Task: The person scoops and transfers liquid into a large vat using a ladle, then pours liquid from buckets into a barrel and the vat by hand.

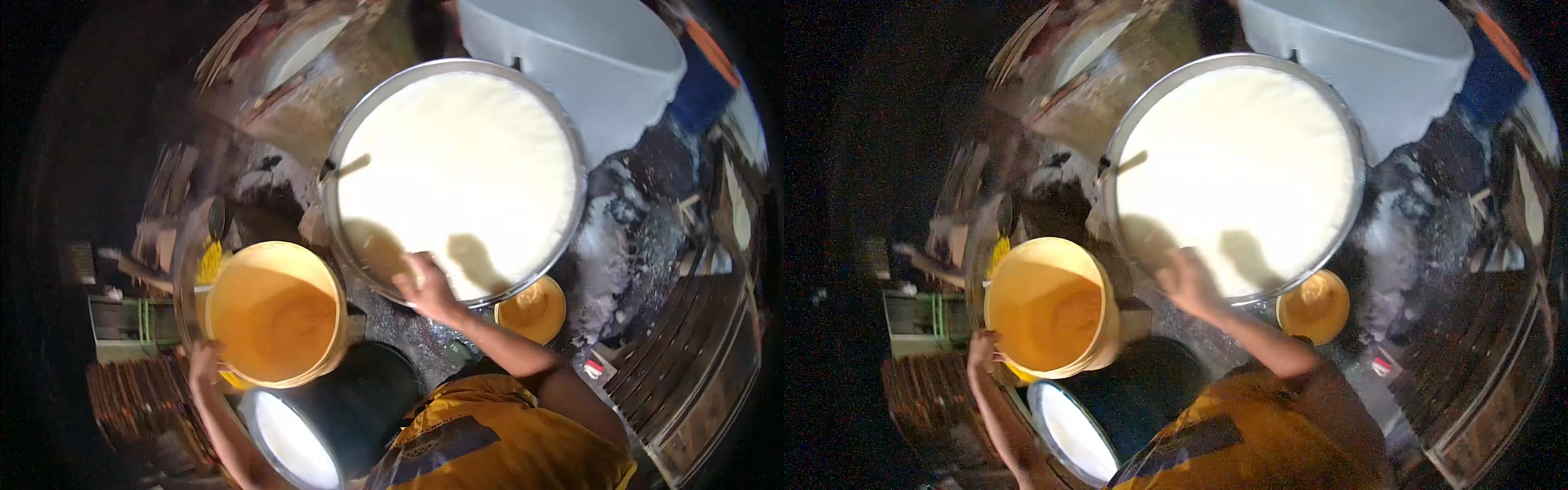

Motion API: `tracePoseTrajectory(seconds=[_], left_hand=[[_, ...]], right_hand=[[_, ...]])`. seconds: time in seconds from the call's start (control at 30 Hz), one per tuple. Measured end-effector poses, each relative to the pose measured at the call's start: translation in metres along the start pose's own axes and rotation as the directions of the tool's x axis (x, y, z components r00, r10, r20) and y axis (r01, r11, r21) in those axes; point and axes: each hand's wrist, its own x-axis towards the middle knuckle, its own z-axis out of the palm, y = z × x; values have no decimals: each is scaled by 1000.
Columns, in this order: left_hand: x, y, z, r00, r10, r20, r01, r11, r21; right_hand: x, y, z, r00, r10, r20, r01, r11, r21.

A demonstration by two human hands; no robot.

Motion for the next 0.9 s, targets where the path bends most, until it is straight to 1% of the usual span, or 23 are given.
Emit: tracePoseTrajectory(seconds=[0.03,0.07,0.1,0.13,0.17,0.2,0.23,0.27,0.3,0.33,0.37,0.4,0.47,0.53,0.6,0.67,0.7,0.73,0.77,0.8,0.83,0.87,0.9], left_hand=[[19,-51,16,997,-73,40,77,991,-108],[36,-108,39,986,-143,86,158,964,-216],[61,-174,64,949,-162,272,241,927,-289],[53,-202,106,939,-275,207,340,834,-434],[64,-259,144,929,-163,332,325,787,-524],[42,-254,184,921,-127,368,342,714,-610],[30,-250,219,893,-263,364,444,640,-627],[47,-299,262,851,-316,419,523,582,-623],[64,-361,320,909,-157,386,351,787,-508],[59,-375,358,907,-206,367,392,732,-557],[53,-387,395,902,-255,348,424,672,-607],[48,-362,425,777,-491,393,571,289,-768],[49,-355,467,710,-598,373,568,172,-805],[60,-345,482,636,-638,434,651,142,-746],[74,-347,525,669,-675,312,407,-19,-913],[100,-357,545,595,-660,458,521,-117,-845],[112,-353,556,606,-695,386,424,-128,-897],[127,-347,543,572,-684,452,555,-82,-828],[148,-338,550,521,-739,426,397,-232,-888],[168,-341,553,579,-698,422,388,-219,-895],[194,-365,591,648,-666,371,285,-239,-928],[208,-334,555,650,-661,375,275,-256,-927],[234,-345,572,685,-641,345,257,-231,-939]], right_hand=[[-13,41,5,993,-39,-107,18,981,-192],[-22,51,-14,992,-45,-115,-3,922,-387],[-34,71,-21,982,-84,-168,-19,846,-533],[-44,82,-32,987,-64,-144,-47,754,-655],[-50,86,-42,989,-11,-147,-91,737,-670],[-57,92,-49,991,10,-130,-103,677,-729],[-60,90,-51,990,-112,-88,5,644,-765],[-64,95,-47,986,-144,-88,16,601,-799],[-68,98,-44,987,-143,-78,20,585,-811],[-68,102,-41,988,-145,-62,31,567,-823],[-70,105,-40,985,-166,-46,56,563,-825],[-69,108,-40,981,-190,-35,79,561,-824],[-69,112,-35,980,-198,-25,90,549,-831],[-68,115,-34,985,-170,-36,59,524,-849],[-67,108,-29,988,-151,-24,63,544,-836],[-68,111,-28,989,-146,-7,75,547,-834],[-69,113,-33,989,-149,10,90,540,-837],[-69,116,-35,988,-153,27,105,533,-840],[-71,114,-33,988,-151,43,113,496,-861],[-71,118,-37,986,-154,56,127,503,-855],[-72,123,-45,985,-158,68,141,510,-849],[-73,129,-51,984,-159,78,150,516,-843],[-73,127,-50,993,-107,54,101,494,-863]])
